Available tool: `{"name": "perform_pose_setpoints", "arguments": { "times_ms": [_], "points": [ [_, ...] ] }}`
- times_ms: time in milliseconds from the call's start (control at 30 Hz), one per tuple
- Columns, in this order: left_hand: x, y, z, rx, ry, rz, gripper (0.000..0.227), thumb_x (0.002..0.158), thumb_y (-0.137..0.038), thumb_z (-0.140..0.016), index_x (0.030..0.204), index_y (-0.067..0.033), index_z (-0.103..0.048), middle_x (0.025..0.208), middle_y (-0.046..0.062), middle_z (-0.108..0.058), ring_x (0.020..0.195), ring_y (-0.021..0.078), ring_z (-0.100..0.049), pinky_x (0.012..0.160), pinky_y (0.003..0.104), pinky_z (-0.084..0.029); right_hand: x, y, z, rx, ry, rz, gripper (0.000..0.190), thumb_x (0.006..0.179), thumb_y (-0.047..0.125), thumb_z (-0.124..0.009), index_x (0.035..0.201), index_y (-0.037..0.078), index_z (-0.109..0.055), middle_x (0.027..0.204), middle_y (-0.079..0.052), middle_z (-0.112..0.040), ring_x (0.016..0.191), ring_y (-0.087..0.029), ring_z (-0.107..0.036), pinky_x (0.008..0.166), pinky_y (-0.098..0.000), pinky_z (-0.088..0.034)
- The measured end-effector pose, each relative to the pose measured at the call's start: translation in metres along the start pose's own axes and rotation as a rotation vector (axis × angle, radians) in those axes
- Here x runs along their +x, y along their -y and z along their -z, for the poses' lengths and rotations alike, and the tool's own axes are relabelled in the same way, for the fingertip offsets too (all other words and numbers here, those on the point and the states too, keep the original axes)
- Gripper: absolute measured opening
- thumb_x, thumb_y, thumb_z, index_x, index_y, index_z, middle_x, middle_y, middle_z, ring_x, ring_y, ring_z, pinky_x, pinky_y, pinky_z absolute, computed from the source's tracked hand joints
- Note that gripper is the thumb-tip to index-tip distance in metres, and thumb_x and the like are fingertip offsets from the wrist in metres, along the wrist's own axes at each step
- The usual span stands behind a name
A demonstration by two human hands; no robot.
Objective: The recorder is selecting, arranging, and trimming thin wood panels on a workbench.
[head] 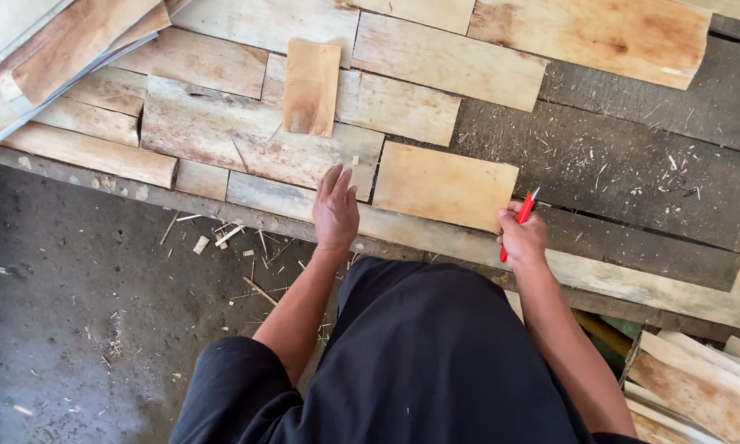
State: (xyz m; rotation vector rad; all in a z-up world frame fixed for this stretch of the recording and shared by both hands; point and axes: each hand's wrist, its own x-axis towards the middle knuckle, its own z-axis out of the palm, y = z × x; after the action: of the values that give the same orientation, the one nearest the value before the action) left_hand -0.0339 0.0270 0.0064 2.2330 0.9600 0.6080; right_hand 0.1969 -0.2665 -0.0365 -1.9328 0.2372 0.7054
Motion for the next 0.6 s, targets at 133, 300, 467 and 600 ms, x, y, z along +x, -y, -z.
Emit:
{"name": "perform_pose_setpoints", "arguments": {
  "times_ms": [133, 300, 467, 600],
  "points": [
    [-0.019, 0.029, -0.007, 0.052, 0.055, -0.077, 0.036, 0.093, -0.003, -0.065, 0.128, 0.0035, -0.064, 0.149, 0.023, -0.054, 0.144, 0.0428, -0.046, 0.115, 0.047, -0.043, 0.003, -0.003, -0.006, -0.021, -0.013, -0.036, 0.025, 0.094, 0.015, -0.073, 0.116, 0.006, -0.065, 0.090, -0.002, -0.066, 0.062, -0.011, -0.057, 0.048, -0.0284, -0.047],
    [-0.029, 0.033, -0.004, 0.039, 0.078, -0.076, 0.042, 0.090, -0.004, -0.067, 0.131, 0.0051, -0.062, 0.152, 0.024, -0.049, 0.147, 0.0444, -0.042, 0.118, 0.047, -0.041, 0.004, -0.001, -0.013, -0.045, -0.036, -0.060, 0.027, 0.093, 0.015, -0.074, 0.117, 0.006, -0.065, 0.091, -0.001, -0.067, 0.062, -0.011, -0.057, 0.047, -0.0292, -0.048],
    [-0.035, 0.031, -0.002, 0.026, 0.076, -0.049, 0.042, 0.091, -0.004, -0.067, 0.132, 0.0042, -0.062, 0.153, 0.024, -0.050, 0.147, 0.0432, -0.042, 0.117, 0.047, -0.042, 0.004, -0.003, -0.015, -0.037, -0.021, -0.038, 0.027, 0.094, 0.015, -0.074, 0.118, 0.004, -0.066, 0.091, -0.004, -0.066, 0.061, -0.011, -0.056, 0.047, -0.0291, -0.048],
    [-0.034, 0.027, 0.000, -0.007, 0.039, -0.040, 0.038, 0.094, -0.006, -0.066, 0.130, 0.0040, -0.062, 0.152, 0.024, -0.050, 0.147, 0.0441, -0.043, 0.116, 0.048, -0.042, 0.006, 0.000, -0.009, -0.035, -0.013, -0.049, 0.026, 0.095, 0.014, -0.071, 0.118, 0.004, -0.065, 0.093, -0.003, -0.067, 0.056, -0.014, -0.054, 0.046, -0.0298, -0.046]
  ]
}}
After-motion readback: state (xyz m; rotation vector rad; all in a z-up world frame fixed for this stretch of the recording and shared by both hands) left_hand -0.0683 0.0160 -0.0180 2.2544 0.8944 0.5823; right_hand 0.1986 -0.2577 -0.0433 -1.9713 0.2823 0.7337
